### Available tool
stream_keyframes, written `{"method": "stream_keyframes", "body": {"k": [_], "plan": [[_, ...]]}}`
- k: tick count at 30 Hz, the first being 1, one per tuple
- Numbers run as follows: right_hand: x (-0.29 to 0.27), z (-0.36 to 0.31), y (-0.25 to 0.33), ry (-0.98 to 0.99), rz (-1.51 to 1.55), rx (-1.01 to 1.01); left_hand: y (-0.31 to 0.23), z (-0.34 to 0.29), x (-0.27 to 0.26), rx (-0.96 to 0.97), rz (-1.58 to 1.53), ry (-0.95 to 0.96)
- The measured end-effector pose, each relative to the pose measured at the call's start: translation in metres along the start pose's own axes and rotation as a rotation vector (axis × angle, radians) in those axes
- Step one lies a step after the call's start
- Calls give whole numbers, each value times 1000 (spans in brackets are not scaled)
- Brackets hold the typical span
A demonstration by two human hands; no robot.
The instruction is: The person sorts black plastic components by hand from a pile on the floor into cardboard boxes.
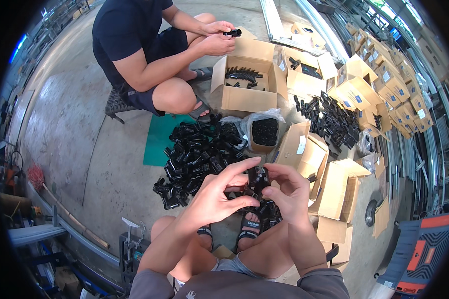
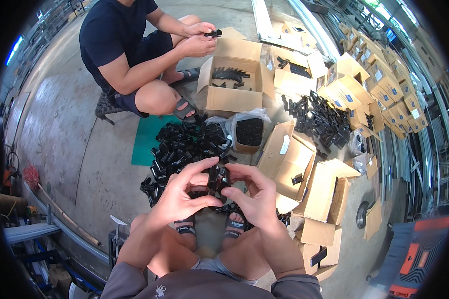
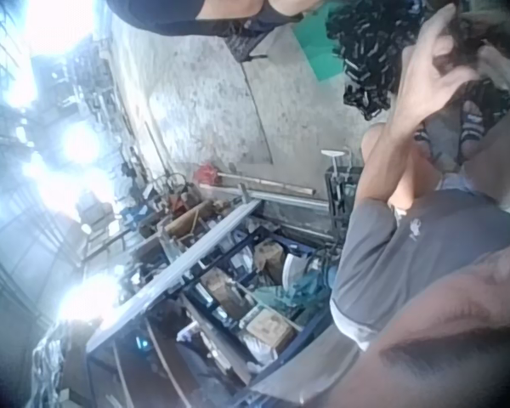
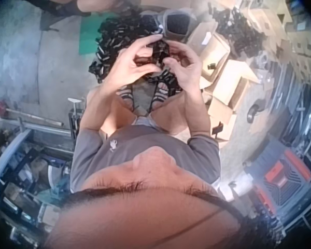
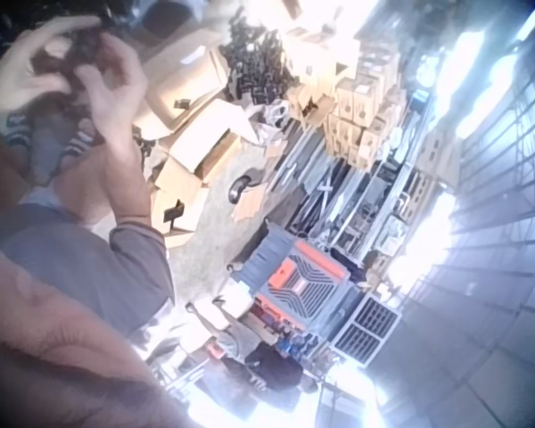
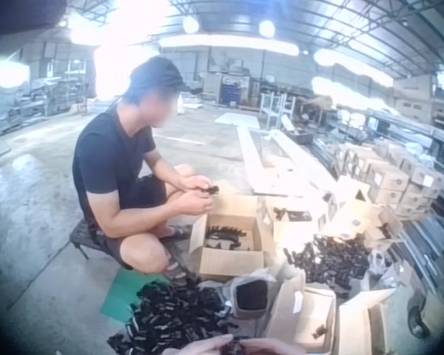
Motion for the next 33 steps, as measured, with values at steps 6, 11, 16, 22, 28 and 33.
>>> {"method": "stream_keyframes", "body": {"k": [6, 11, 16, 22, 28, 33], "plan": [[0, -3, 1, -26, 21, -26, -6, 1, 0, 26, 106, 24], [2, -2, 2, -7, -53, -65, -4, 0, 3, 66, 125, 12], [0, -2, 1, 2, -53, -89, -6, 0, 4, 69, 80, -25], [1, -2, -1, -2, -65, -78, -4, -1, 4, 113, 135, -70], [-1, 8, -4, 34, -123, 5, 9, -1, 4, 69, 10, -107], [-2, 33, -12, -3, -126, 107, 21, -7, 4, -243, -459, -184]]}}
Point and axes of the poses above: each hand's wrist, its own z-axis towards the middle knuckle, its own x-axis out of the palm, y = z × x, the point moved 5 cm from there along z, towards the middle knuckle, and after that the axes turned 4 degrees about z, right-handed, at the moved point
